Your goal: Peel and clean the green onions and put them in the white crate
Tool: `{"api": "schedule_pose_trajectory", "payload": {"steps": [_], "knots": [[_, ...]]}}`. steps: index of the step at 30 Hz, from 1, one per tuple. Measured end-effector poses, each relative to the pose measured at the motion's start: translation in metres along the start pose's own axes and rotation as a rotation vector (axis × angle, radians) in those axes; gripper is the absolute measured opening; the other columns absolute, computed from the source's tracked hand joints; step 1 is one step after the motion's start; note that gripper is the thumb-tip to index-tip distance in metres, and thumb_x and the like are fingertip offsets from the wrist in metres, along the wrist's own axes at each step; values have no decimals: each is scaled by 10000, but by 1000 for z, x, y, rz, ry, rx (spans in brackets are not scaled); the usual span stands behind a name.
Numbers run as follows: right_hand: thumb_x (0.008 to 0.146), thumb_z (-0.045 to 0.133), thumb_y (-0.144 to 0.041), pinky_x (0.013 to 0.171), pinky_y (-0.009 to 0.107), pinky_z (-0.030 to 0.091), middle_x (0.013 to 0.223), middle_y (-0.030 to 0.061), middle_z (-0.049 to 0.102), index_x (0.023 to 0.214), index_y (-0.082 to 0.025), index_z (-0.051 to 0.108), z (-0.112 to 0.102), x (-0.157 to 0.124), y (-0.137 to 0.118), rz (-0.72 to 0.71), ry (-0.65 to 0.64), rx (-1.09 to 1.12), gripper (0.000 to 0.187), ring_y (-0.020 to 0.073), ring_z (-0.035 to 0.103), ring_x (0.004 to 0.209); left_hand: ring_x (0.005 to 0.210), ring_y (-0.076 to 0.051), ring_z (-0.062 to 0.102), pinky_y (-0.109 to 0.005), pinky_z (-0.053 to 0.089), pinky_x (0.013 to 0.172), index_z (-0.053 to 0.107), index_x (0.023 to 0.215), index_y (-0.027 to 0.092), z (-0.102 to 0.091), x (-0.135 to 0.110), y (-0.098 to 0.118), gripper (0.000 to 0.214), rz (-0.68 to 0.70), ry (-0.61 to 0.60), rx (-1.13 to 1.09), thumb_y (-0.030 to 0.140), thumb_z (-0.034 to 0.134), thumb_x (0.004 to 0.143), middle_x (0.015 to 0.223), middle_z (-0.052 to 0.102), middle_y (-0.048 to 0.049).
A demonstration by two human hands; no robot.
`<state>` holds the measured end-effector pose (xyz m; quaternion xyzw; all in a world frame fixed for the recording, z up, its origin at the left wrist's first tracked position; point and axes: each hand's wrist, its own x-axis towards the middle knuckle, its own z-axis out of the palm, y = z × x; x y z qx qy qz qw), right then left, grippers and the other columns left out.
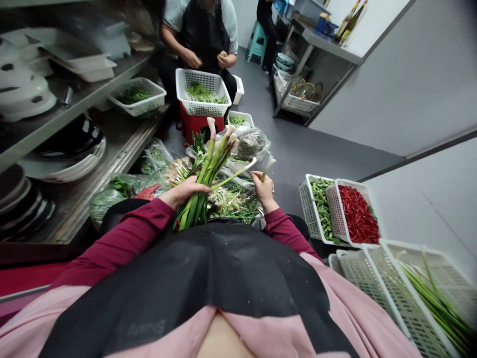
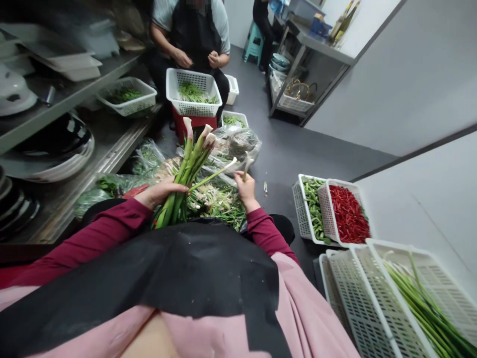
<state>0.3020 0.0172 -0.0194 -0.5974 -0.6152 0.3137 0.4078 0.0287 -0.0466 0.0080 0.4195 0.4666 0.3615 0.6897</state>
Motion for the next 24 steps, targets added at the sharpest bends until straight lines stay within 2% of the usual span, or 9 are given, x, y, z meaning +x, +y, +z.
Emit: {"api": "schedule_pose_trajectory", "payload": {"steps": [3,5,7,10,15,18,22,24], "knots": [[772,588,-477,417,208,325,546,-35,505,1063,-162,651,19,-23,-33,60,-254,397,434,70,368,419,536,-160,581,-270,467,512,601,769,120,6,4,0,298,-17,-30,-20,251,752,547,625,637,-29],[744,636,-452,367,198,238,549,-48,481,1042,-166,652,22,-29,-46,82,-378,558,414,37,264,381,519,-158,570,-271,461,498,606,766,115,9,7,0,300,-35,-45,-29,249,747,537,602,624,-25],[724,659,-416,357,195,209,628,-23,546,979,-156,666,20,-30,-52,73,-420,625,364,22,259,385,497,-152,556,-267,449,481,610,746,110,12,9,-2,285,-41,-73,-43,249,736,533,581,616,-27],[724,645,-372,361,194,209,677,-6,590,939,-149,674,15,-29,-49,50,-422,622,311,21,281,390,471,-145,545,-260,436,459,616,728,110,12,11,-5,260,-44,-107,-70,256,719,539,568,622,-36],[733,618,-384,397,194,289,605,-28,524,909,-168,649,13,-32,-49,-14,-385,529,280,47,339,419,433,-136,531,-262,443,444,622,704,107,16,17,-8,232,-81,-200,-91,262,695,548,539,618,-42],[705,641,-377,479,207,377,568,-35,470,873,-181,630,11,-33,-53,-73,-414,476,259,84,426,500,433,-142,536,-278,469,467,620,701,115,22,21,-12,217,-126,-268,-106,256,692,552,532,618,-47],[720,601,-340,603,249,449,621,-8,506,825,-170,611,6,-34,-57,-180,-514,438,200,123,507,612,461,-156,558,-291,490,498,627,722,133,28,26,-18,204,-170,-339,-141,243,687,561,541,629,-49],[722,560,-296,670,269,465,689,10,549,805,-167,596,3,-34,-57,-253,-456,325,157,136,529,666,460,-155,556,-289,491,495,633,706,131,29,27,-20,191,-176,-355,-138,250,681,564,538,626,-51]]}}
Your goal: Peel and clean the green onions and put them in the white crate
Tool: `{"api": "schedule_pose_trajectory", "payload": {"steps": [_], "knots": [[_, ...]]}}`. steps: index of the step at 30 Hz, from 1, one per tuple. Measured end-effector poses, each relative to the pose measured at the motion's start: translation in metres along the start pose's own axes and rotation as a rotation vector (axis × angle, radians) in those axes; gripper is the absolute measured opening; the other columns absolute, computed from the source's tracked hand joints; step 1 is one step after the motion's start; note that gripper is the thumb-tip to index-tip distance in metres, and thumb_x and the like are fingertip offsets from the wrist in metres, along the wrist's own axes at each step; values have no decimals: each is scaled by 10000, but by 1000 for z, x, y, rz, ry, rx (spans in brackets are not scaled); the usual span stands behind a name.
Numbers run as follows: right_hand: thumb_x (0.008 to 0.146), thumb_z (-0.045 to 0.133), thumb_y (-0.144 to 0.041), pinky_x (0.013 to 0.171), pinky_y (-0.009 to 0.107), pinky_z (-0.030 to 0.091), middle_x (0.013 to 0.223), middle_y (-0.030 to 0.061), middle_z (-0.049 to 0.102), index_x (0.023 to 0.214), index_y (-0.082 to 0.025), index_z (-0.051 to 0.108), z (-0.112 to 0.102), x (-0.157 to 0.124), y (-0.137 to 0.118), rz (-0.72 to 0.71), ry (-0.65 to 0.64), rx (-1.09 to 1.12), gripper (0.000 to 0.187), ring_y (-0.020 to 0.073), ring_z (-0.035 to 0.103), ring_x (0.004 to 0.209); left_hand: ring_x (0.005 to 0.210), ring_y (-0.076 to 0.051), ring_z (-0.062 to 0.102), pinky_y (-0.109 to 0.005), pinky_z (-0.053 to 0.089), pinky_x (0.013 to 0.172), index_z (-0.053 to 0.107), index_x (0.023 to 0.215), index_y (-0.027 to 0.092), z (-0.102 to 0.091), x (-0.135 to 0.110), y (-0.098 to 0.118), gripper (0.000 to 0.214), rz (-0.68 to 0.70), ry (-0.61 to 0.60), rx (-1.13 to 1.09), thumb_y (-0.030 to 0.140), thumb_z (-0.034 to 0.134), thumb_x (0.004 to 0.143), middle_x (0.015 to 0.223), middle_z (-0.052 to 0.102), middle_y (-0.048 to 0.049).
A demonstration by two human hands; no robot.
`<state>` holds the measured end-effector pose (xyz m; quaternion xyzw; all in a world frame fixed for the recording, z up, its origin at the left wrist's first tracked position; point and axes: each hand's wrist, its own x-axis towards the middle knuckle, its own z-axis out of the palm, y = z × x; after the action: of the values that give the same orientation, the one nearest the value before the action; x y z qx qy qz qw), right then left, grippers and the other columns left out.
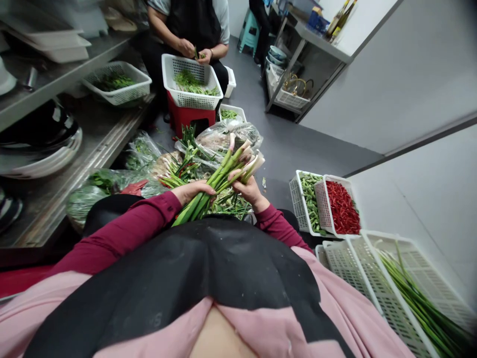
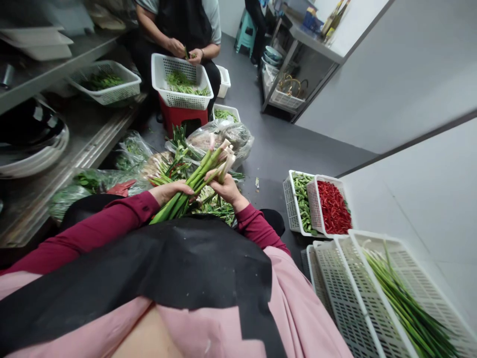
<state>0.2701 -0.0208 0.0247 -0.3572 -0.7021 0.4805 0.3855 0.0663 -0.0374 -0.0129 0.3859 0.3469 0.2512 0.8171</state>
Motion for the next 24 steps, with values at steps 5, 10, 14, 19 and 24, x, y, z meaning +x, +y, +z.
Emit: {"api": "schedule_pose_trajectory", "payload": {"steps": [5,10,14,19,24], "knots": [[761,468,-270,781,271,455,842,57,602,861,-166,578,-15,2,8,-8,428,-457,182,158,554,789,440,-148,547,-270,474,454,632,630,114,3,-1,-1,179,-32,41,62,265,685,550,529,625,-63],[823,330,-252,759,265,447,852,68,595,970,-151,585,-57,14,20,180,766,-653,311,168,562,799,465,-152,572,-264,479,462,621,681,126,5,-9,3,176,-19,114,54,233,703,567,555,641,-47],[814,304,-191,817,308,428,879,97,593,932,-137,612,-83,20,29,250,799,-779,334,196,550,860,490,-160,593,-260,479,468,598,726,133,3,-14,5,224,-16,220,40,220,727,565,573,647,-38],[857,293,-162,843,342,422,930,138,545,913,-141,596,-81,22,40,254,769,-1012,309,234,540,926,482,-166,586,-264,464,457,589,721,133,6,-14,5,233,-32,233,89,235,724,560,574,640,-39],[873,342,-198,799,341,449,1014,150,521,938,-142,571,-79,32,49,297,769,-1126,245,238,568,910,495,-153,563,-260,451,480,586,718,141,19,-9,8,223,-10,175,244,231,712,556,568,621,-7]]}}
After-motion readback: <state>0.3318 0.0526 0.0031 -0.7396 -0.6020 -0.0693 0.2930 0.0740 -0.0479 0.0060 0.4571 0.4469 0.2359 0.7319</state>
